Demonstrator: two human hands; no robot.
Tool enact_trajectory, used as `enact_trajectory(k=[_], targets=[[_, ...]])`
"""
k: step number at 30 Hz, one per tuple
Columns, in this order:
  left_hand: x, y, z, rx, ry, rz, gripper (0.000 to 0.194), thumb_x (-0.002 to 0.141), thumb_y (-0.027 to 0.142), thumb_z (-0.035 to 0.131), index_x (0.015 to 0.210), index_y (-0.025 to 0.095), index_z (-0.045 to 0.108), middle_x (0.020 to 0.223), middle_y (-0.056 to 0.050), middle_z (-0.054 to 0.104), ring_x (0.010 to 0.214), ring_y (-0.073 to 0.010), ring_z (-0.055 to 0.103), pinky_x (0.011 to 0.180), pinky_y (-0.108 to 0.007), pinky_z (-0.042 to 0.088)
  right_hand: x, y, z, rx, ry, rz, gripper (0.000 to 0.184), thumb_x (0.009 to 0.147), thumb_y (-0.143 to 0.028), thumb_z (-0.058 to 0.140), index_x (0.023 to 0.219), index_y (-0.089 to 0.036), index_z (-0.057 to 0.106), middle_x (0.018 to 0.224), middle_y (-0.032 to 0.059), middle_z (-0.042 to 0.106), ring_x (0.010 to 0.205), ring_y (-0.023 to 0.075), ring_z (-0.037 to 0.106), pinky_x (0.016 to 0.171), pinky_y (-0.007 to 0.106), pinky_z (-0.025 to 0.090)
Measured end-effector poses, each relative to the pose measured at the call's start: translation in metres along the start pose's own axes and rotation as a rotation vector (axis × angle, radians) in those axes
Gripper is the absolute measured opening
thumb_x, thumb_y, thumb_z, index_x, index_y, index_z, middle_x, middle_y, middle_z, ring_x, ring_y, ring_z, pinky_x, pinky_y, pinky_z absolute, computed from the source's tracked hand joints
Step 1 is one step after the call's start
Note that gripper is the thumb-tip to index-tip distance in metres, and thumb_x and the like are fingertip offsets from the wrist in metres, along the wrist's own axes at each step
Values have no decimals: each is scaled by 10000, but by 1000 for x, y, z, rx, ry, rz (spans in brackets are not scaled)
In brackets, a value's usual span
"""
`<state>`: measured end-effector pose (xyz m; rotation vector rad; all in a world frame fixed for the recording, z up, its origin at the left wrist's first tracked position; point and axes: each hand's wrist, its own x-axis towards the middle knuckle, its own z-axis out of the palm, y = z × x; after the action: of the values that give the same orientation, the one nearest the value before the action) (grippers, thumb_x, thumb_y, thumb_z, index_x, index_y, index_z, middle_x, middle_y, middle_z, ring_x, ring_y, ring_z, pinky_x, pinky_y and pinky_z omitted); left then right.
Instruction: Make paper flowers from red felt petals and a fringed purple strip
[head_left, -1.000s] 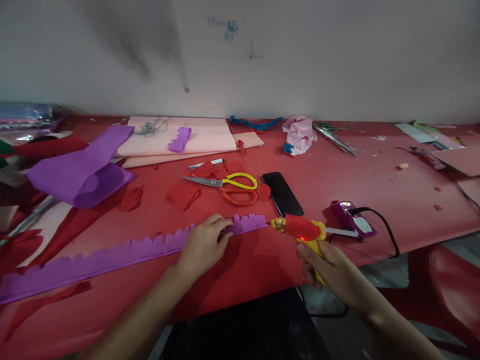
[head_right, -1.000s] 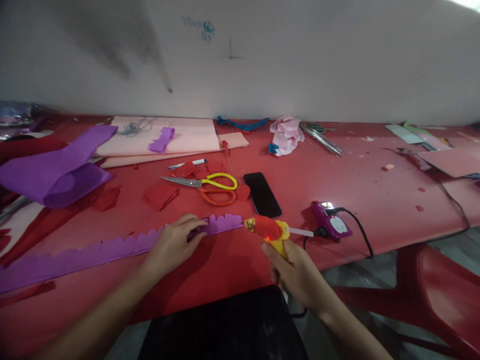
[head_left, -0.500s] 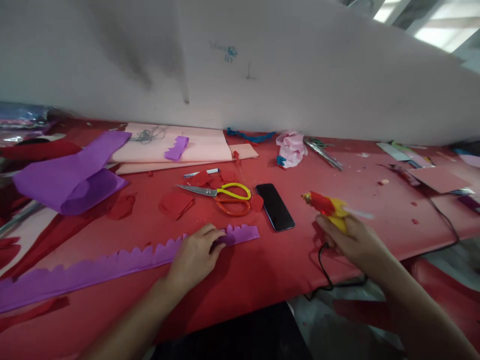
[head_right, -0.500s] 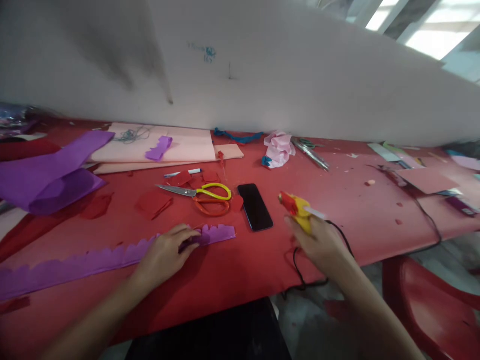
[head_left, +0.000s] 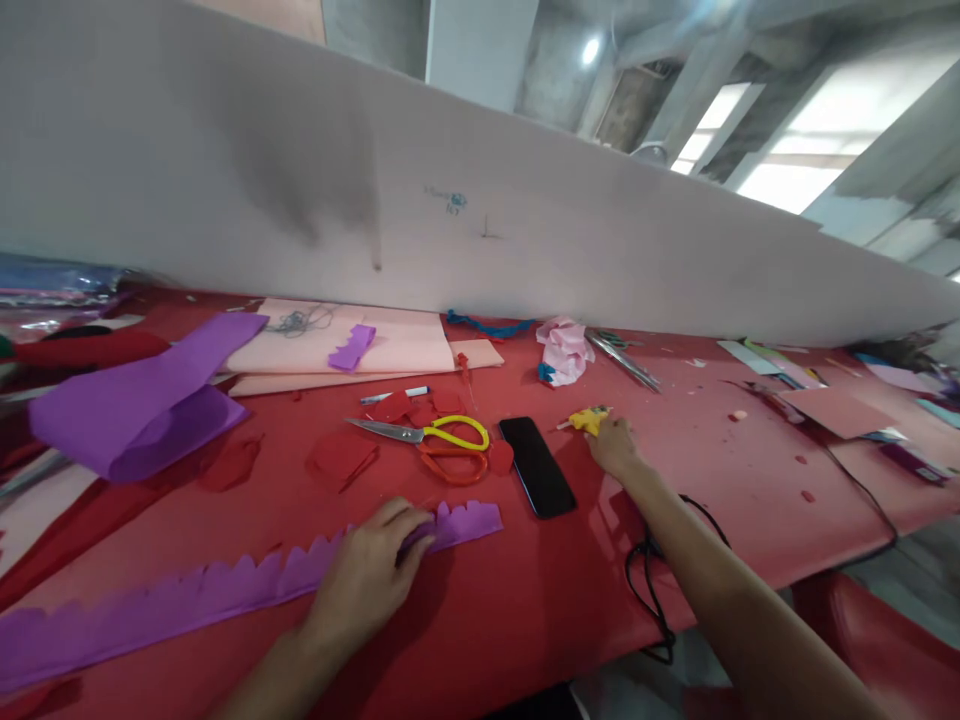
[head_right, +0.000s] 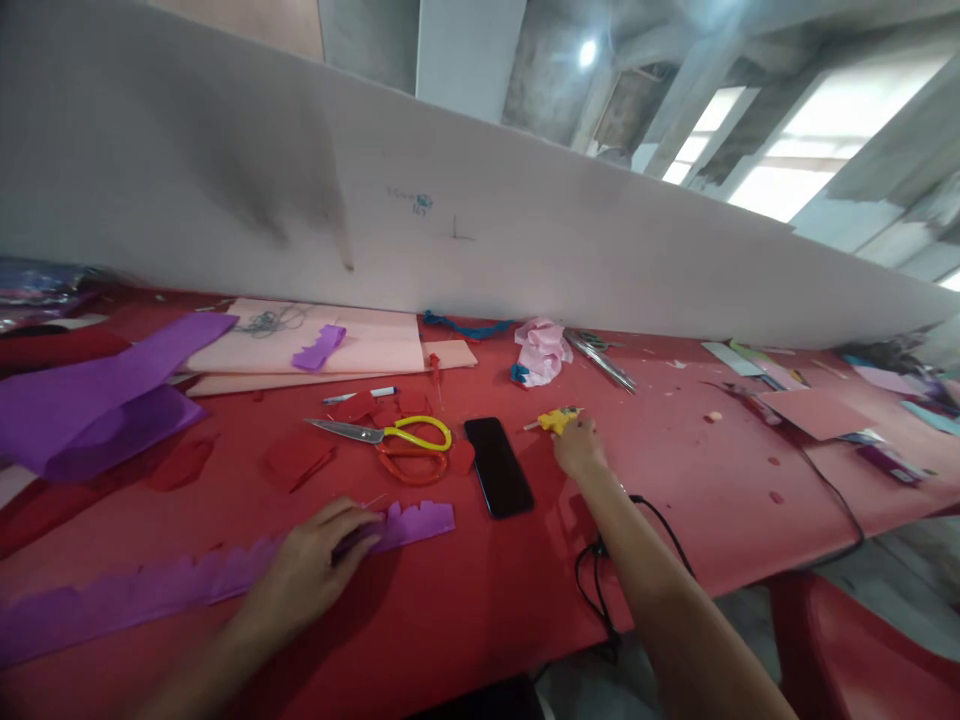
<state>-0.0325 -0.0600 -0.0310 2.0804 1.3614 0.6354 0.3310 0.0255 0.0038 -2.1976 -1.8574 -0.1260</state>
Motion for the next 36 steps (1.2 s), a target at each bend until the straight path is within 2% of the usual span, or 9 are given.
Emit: enact_trajectory(k=[3, 10, 16, 19, 22, 26, 31, 33, 36], targets=[[0, 2, -5, -85, 143, 17, 292, 934, 243, 356, 987, 230, 642, 933, -58, 657, 834, -176, 645, 778, -304, 507, -38, -14, -4, -56, -7, 3, 435, 935, -403, 467, 1198, -69, 558, 1131, 227, 586, 1058, 347, 579, 889, 488, 439], [-5, -9, -8, -248, 378, -41, 307, 869, 127, 368, 1075, 206, 582, 836, -26, 656, 707, -141, 638, 717, -288, 517, -125, -47, 28, -7, -24, -119, 611, 869, -472, 527, 1337, -90, 435, 1146, 206, 598, 1017, 369, 571, 857, 486, 451], [-4, -2, -7, -645, 446, -138, 445, 886, 257, 490, 1320, 219, 397, 861, -8, 658, 722, -125, 669, 713, -275, 534, -99, -59, 31, 26, -22, -110, 541, 878, -384, 520, 1301, -54, 451, 1122, 233, 606, 1041, 366, 549, 878, 498, 418], [-3, 7, -10, -905, 415, -246, 296, 827, 267, 579, 1107, 178, 536, 845, -28, 696, 769, -145, 683, 787, -308, 530, -83, -79, 18, 47, 15, -27, 453, 868, -315, 524, 1249, -72, 511, 1149, 254, 594, 1079, 394, 530, 866, 533, 407], [1, 18, -11, -1185, 344, -366, 139, 735, 255, 661, 817, 167, 589, 791, -28, 706, 805, -154, 681, 824, -305, 510, -95, -111, -1, 416, 36, -52, 314, 892, -360, 494, 1112, -157, 589, 1167, 174, 612, 1112, 326, 537, 905, 470, 423], [2, 43, -1, -1362, 322, -467, 177, 584, 197, 748, 705, 169, 623, 848, -23, 699, 870, -148, 652, 875, -295, 482, -140, -151, -20, 962, -311, -68, 267, 894, -414, 522, 1076, -231, 588, 1046, 69, 691, 950, 208, 647, 838, 333, 494], [-6, 62, 6, -1192, 55, -414, 131, 651, 253, 728, 742, 173, 678, 806, -36, 680, 835, -174, 624, 838, -339, 491, -179, -153, -18, 1113, -308, -7, 161, 879, -332, 553, 1001, -232, 586, 793, 8, 688, 702, 159, 653, 662, 251, 493], [1, 58, -1, -886, -48, -309, 162, 728, 241, 673, 876, 185, 706, 894, -52, 692, 866, -187, 617, 844, -360, 486, -184, -141, -15, 1074, -297, 57, 140, 895, -343, 514, 933, -226, 582, 698, -5, 656, 587, 149, 623, 577, 240, 469], [32, 42, -12, -165, 14, -109, 231, 784, 112, 574, 934, 195, 728, 1000, -81, 681, 975, -226, 581, 943, -428, 425, -187, -124, -10, 917, -288, 124, 160, 895, -365, 494, 877, -225, 569, 609, -14, 624, 508, 153, 593, 522, 243, 434]])
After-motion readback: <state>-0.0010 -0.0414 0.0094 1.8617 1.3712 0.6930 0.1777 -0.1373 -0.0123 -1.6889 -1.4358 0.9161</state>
